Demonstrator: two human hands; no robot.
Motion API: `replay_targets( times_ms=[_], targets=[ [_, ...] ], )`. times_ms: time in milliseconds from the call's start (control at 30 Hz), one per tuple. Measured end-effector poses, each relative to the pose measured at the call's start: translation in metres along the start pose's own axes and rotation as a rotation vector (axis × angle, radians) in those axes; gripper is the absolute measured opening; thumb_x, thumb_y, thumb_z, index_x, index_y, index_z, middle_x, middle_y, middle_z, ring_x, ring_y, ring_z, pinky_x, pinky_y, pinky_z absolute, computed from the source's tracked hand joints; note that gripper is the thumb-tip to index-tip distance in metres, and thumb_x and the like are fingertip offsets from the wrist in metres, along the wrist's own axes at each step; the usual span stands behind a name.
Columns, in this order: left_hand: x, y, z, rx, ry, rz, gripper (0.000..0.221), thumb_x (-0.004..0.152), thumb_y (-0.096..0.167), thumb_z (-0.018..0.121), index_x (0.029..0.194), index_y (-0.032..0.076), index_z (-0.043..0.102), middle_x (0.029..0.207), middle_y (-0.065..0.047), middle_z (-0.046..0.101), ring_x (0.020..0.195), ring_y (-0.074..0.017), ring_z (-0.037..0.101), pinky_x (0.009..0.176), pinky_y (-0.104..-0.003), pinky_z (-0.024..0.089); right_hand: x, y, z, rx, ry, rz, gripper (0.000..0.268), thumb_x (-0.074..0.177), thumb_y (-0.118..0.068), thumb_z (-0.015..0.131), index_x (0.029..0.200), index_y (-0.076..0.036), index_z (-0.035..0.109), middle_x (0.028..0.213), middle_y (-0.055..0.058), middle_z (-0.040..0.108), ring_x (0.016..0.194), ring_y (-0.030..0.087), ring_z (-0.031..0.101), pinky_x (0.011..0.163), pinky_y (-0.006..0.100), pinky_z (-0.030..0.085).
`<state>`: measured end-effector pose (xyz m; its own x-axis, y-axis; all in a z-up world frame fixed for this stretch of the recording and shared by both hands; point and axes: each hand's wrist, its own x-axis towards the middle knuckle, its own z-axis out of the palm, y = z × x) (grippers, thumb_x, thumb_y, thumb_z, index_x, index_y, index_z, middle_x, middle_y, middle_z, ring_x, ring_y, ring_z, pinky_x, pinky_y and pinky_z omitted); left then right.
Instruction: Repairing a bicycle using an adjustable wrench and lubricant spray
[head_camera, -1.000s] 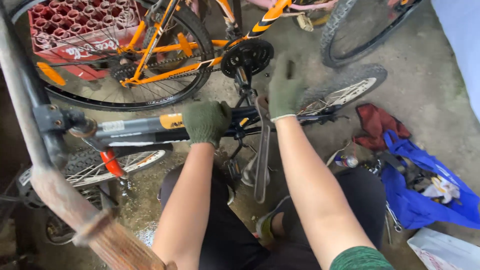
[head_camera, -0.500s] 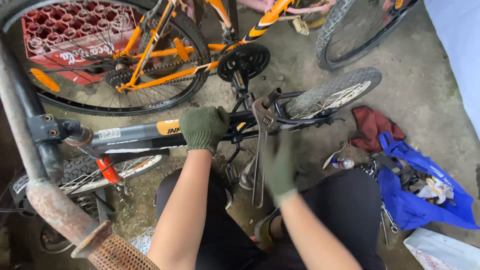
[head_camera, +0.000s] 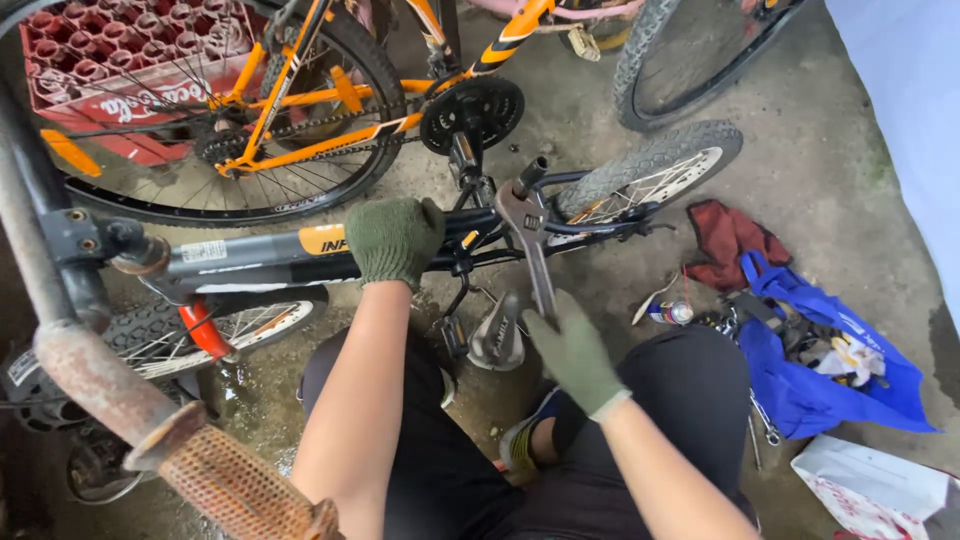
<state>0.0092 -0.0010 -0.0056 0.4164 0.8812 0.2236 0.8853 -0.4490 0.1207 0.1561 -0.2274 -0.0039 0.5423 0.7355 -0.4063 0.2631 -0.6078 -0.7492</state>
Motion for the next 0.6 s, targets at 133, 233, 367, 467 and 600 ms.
replay_targets(
  times_ms=[133, 233, 367, 467, 600],
  targets=[
    [-0.002, -0.004, -0.010, -0.036, -0.047, -0.037, 0.042, 0.095, 0.030, 0.052, 0.053, 0.026, 0.046, 0.041, 0.007, 0.034, 0.042, -0.0120, 0.028, 0.046, -0.026, 0.025, 0.012, -0.003, 0.003, -0.010, 0.000, -0.024, 0.049, 0.096, -0.039, 0.070, 0.133, -0.007, 0.061, 0.125, 0.018, 0.071, 0.116, 0.030, 0.070, 0.100, 0.046, 0.053],
    [-0.008, -0.006, -0.005, -0.029, -0.056, -0.027, 0.043, 0.094, 0.030, 0.051, 0.052, 0.025, 0.046, 0.041, 0.005, 0.034, 0.042, -0.0128, 0.027, 0.046, -0.027, 0.025, 0.001, -0.021, -0.032, -0.059, -0.105, 0.119, 0.057, 0.092, -0.041, 0.072, 0.139, -0.010, 0.059, 0.135, 0.018, 0.066, 0.130, 0.031, 0.062, 0.104, 0.048, 0.052],
    [0.008, -0.005, -0.001, -0.026, -0.006, 0.011, 0.045, 0.094, 0.030, 0.051, 0.050, 0.021, 0.048, 0.041, 0.002, 0.034, 0.040, -0.0145, 0.027, 0.047, -0.030, 0.024, 0.005, -0.034, -0.050, -0.047, -0.116, 0.067, 0.043, 0.091, -0.031, 0.069, 0.131, -0.015, 0.068, 0.079, 0.015, 0.072, 0.069, 0.027, 0.074, 0.066, 0.037, 0.058],
    [0.003, -0.004, -0.004, -0.002, -0.011, 0.003, 0.045, 0.093, 0.031, 0.050, 0.050, 0.021, 0.049, 0.040, 0.001, 0.036, 0.040, -0.0151, 0.027, 0.047, -0.030, 0.024, 0.002, -0.038, -0.048, -0.071, -0.094, 0.010, 0.046, 0.091, -0.033, 0.070, 0.130, -0.011, 0.066, 0.099, 0.022, 0.075, 0.089, 0.034, 0.077, 0.076, 0.045, 0.060],
    [0.007, -0.008, 0.002, 0.044, 0.028, 0.015, 0.047, 0.092, 0.032, 0.052, 0.048, 0.018, 0.053, 0.038, -0.001, 0.036, 0.037, -0.0183, 0.027, 0.046, -0.032, 0.023, 0.007, -0.026, -0.039, 0.017, -0.124, 0.041, 0.045, 0.095, -0.036, 0.067, 0.129, -0.007, 0.065, 0.102, 0.017, 0.074, 0.088, 0.025, 0.073, 0.078, 0.038, 0.063]
  ],
)
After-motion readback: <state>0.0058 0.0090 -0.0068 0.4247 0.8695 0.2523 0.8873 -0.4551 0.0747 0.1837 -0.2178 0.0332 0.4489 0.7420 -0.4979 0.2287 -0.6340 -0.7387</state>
